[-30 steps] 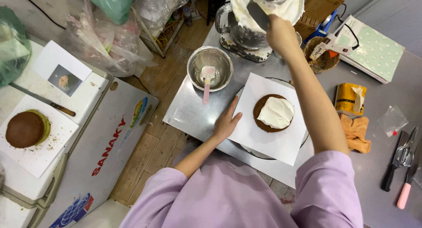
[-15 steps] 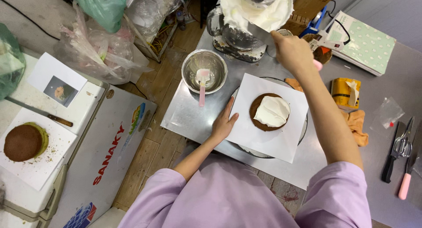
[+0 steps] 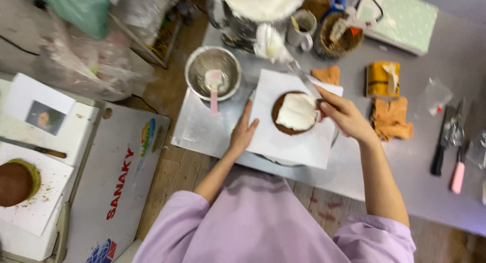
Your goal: The person assembles a layered cake by placing cake rounds onto a turntable, applying frosting between layers and on the top, and smoothing the frosting using a spatula.
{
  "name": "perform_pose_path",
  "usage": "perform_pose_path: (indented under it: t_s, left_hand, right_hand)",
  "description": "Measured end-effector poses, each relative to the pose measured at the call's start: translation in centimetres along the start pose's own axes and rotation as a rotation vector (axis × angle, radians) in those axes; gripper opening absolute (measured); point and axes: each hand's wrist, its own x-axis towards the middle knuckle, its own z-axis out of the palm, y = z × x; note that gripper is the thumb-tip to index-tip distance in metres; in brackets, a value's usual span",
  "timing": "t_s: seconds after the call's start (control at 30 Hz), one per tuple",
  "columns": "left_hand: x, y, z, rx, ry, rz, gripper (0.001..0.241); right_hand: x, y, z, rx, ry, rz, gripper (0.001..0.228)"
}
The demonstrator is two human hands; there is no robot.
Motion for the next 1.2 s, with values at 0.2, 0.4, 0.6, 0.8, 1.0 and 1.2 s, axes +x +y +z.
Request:
perform_pose_path:
  t_s: [0.2, 0.4, 0.6, 0.8, 1.0, 1.2]
  left_hand:
    - [0.5, 1.2, -0.7, 0.035, -0.039, -0.075, 0.073]
    - [0.9, 1.7, -1.4, 0.046, -0.063, -0.035, 0.071]
    - [0.9, 2.2, -1.4, 0.020, -0.063, -0.045, 0.070]
    - [0.5, 2.5, -1.3, 0.045, -0.063, -0.102, 0.071]
    - [0.6, 2.6, -1.1, 0.055, -0.060, -0.139, 0.070]
    - [0.5, 2.6, -1.3, 0.055, -0.065, -0.100, 0.070]
  right_hand:
    - [-11.7, 6.1, 0.7, -0.536, 0.287, 0.182, 0.042]
    - [-14.1, 8.2, 3.8, -0.831, 0.316, 0.169, 0.039]
    - [-14.7, 6.7, 3.4, -0.983, 0.594, -0.076, 0.035]
    - [-13.0, 7.5, 6.4, -1.019, 0.652, -0.013, 0.034]
    - [-16.2, 10.6, 4.3, -0.403, 0.503, 0.235, 0.027]
    - [-13.1, 11.1, 5.9, -0.440, 0.454, 0.172, 0.031]
